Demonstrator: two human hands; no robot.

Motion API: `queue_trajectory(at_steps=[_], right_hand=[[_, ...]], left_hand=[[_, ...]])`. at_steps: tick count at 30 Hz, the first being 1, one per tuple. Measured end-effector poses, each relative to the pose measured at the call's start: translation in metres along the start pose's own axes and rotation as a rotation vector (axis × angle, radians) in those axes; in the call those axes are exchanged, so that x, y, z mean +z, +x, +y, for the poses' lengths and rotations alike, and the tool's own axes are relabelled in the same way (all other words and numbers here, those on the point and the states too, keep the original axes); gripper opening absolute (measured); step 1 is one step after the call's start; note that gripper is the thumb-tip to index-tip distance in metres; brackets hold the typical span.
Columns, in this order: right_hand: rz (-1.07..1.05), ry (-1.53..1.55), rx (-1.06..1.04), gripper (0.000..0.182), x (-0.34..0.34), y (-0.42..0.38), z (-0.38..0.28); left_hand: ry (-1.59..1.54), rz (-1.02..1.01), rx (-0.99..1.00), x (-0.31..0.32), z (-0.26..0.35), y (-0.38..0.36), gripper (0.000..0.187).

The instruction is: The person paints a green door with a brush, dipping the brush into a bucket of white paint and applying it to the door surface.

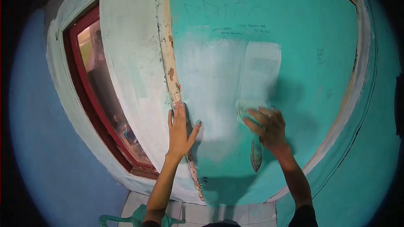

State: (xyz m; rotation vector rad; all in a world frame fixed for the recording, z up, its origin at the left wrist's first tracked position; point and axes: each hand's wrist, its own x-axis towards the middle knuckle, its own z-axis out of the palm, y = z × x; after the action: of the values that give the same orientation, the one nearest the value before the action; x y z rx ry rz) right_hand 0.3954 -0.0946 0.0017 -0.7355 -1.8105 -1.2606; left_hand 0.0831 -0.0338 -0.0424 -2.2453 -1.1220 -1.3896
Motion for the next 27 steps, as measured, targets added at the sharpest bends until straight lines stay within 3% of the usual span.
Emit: queue_trajectory(at_steps=[4, 5, 6, 8, 13, 16, 20, 22, 27], right_hand=[[0.054, 0.027, 0.070, 0.035, 0.003, 0.042, 0.026], [0.021, 0.011, 0.076, 0.047, 0.009, 0.035, 0.025], [0.019, 0.012, 0.080, 0.047, 0.014, 0.022, 0.021], [-0.185, -0.041, 0.099, 0.047, 0.020, -0.020, -0.006], [-0.341, 0.150, 0.062, 0.048, 0.008, -0.090, -0.053], [-0.301, 0.170, 0.064, 0.046, -0.003, -0.047, -0.030], [0.074, 0.013, 0.052, 0.044, -0.010, 0.055, 0.026], [0.144, -0.023, 0.073, 0.043, -0.005, 0.079, 0.039], [-0.047, 0.130, 0.161, 0.054, 0.019, -0.013, -0.019]], left_hand=[[-0.026, 0.062, -0.048, 0.005, -0.001, 0.002, 0.081], [-0.021, 0.054, -0.064, 0.003, -0.001, 0.001, 0.081], [-0.015, 0.048, -0.078, 0.002, -0.001, 0.002, 0.081], [-0.019, 0.039, -0.082, 0.002, -0.001, 0.001, 0.079], [0.039, 0.034, -0.100, -0.001, 0.008, -0.002, 0.076], [0.027, 0.026, -0.118, 0.006, 0.003, -0.010, 0.076], [0.049, 0.031, -0.120, 0.004, 0.006, -0.005, 0.075], [0.011, 0.054, -0.144, 0.009, 0.002, -0.012, 0.075], [0.058, 0.043, -0.093, 0.015, 0.005, -0.029, 0.075]])
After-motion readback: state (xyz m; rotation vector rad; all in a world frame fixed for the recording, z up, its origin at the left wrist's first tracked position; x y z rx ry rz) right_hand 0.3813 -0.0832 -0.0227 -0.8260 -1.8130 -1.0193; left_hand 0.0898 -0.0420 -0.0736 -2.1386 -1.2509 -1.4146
